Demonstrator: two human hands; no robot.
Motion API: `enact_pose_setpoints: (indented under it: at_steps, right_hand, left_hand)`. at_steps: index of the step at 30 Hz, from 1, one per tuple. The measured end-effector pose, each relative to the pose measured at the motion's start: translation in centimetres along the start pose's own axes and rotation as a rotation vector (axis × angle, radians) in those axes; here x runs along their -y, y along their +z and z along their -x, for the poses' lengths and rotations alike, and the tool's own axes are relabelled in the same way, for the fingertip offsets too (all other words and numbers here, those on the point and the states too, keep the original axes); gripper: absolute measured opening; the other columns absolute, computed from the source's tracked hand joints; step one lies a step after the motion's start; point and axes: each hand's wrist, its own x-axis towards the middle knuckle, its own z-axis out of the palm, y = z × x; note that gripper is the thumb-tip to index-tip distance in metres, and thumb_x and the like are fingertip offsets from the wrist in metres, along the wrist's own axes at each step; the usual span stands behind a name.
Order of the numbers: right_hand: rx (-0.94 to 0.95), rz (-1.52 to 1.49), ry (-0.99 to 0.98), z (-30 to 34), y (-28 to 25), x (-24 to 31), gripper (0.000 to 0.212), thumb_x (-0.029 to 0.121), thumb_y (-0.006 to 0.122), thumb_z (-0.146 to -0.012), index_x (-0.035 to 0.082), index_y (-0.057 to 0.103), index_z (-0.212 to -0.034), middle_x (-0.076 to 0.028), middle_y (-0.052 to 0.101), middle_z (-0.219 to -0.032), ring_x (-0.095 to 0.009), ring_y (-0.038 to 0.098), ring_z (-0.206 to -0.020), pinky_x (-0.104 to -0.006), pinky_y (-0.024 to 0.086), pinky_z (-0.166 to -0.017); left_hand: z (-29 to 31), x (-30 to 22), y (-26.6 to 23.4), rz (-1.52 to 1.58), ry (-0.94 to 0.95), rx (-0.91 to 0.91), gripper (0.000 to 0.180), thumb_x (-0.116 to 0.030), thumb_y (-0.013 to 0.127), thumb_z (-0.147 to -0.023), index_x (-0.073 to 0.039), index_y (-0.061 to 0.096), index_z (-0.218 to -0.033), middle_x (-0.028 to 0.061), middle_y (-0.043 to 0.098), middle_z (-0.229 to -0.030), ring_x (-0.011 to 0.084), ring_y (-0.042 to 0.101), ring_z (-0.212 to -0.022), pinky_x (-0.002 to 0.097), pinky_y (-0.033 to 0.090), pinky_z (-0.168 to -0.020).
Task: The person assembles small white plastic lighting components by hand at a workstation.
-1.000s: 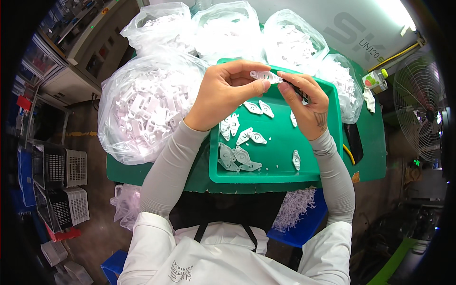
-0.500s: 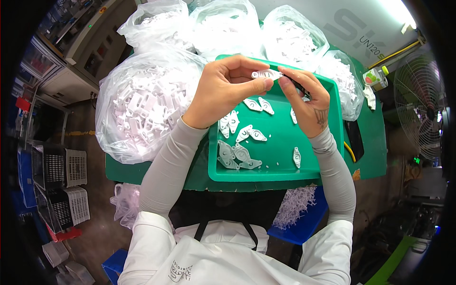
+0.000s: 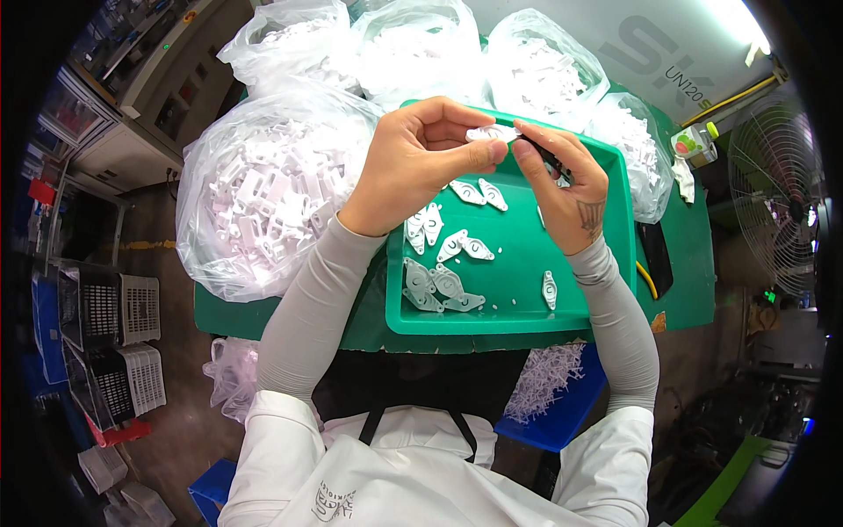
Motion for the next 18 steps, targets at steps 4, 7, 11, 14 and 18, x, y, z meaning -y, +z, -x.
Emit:
enact_pose_setpoints:
  at_steps: [4, 7, 11, 14, 18]
  right_hand:
    - [-0.012, -0.288, 0.207, 0.0, 0.1, 0.1, 0.025, 0.012, 0.074, -0.094, 0.001, 0.072, -0.116, -0.006, 0.073, -0.102, -0.008, 0.064, -0.09, -0.0221, 0.05, -0.08]
    - [-0.008, -0.396, 0.347, -0.1, -0.3, 0.1, 0.025, 0.014, 0.073, -0.095, -0.002, 0.071, -0.114, -0.006, 0.073, -0.1, -0.008, 0.065, -0.093, -0.0225, 0.051, -0.082]
    - [0.064, -0.414, 0.384, -0.4, 0.0, -0.1, 0.024, 0.015, 0.073, -0.096, -0.004, 0.07, -0.109, -0.005, 0.072, -0.093, -0.008, 0.065, -0.088, -0.022, 0.051, -0.081]
    - [0.084, -0.427, 0.411, -0.6, -0.3, -0.2, 0.022, 0.016, 0.071, -0.097, -0.004, 0.07, -0.106, -0.004, 0.072, -0.089, -0.007, 0.065, -0.084, -0.0215, 0.051, -0.079]
    - [0.109, -0.407, 0.382, -0.5, -0.6, -1.2, 0.022, 0.019, 0.069, -0.098, -0.003, 0.07, -0.103, -0.002, 0.07, -0.087, -0.006, 0.063, -0.08, -0.0212, 0.05, -0.074]
  left_hand:
    - [0.0, 0.3, 0.2, -0.012, 0.082, -0.052, 0.029, -0.008, 0.078, -0.09, 0.005, 0.066, -0.113, 0.012, 0.074, -0.1, 0.015, 0.072, -0.093, 0.0259, 0.06, -0.083]
    - [-0.2, 0.5, 0.3, -0.061, 0.1, -0.048, 0.028, -0.007, 0.078, -0.09, 0.003, 0.066, -0.113, 0.0114, 0.074, -0.1, 0.014, 0.072, -0.093, 0.0253, 0.059, -0.083]
    - [0.0, 0.8, 0.1, -0.18, 0.118, -0.032, 0.026, -0.006, 0.078, -0.089, 0.0, 0.068, -0.113, 0.0099, 0.074, -0.1, 0.0123, 0.071, -0.092, 0.0252, 0.058, -0.082]
    - [-0.1, 1.0, 0.2, -0.26, 0.168, -0.035, 0.024, -0.005, 0.078, -0.089, -0.001, 0.069, -0.111, 0.0083, 0.074, -0.099, 0.0115, 0.071, -0.091, 0.025, 0.058, -0.082]
    - [-0.1, 0.8, 0.4, -0.306, 0.148, -0.061, 0.025, -0.004, 0.078, -0.089, -0.001, 0.068, -0.113, 0.006, 0.073, -0.102, 0.0087, 0.069, -0.092, 0.0221, 0.055, -0.081]
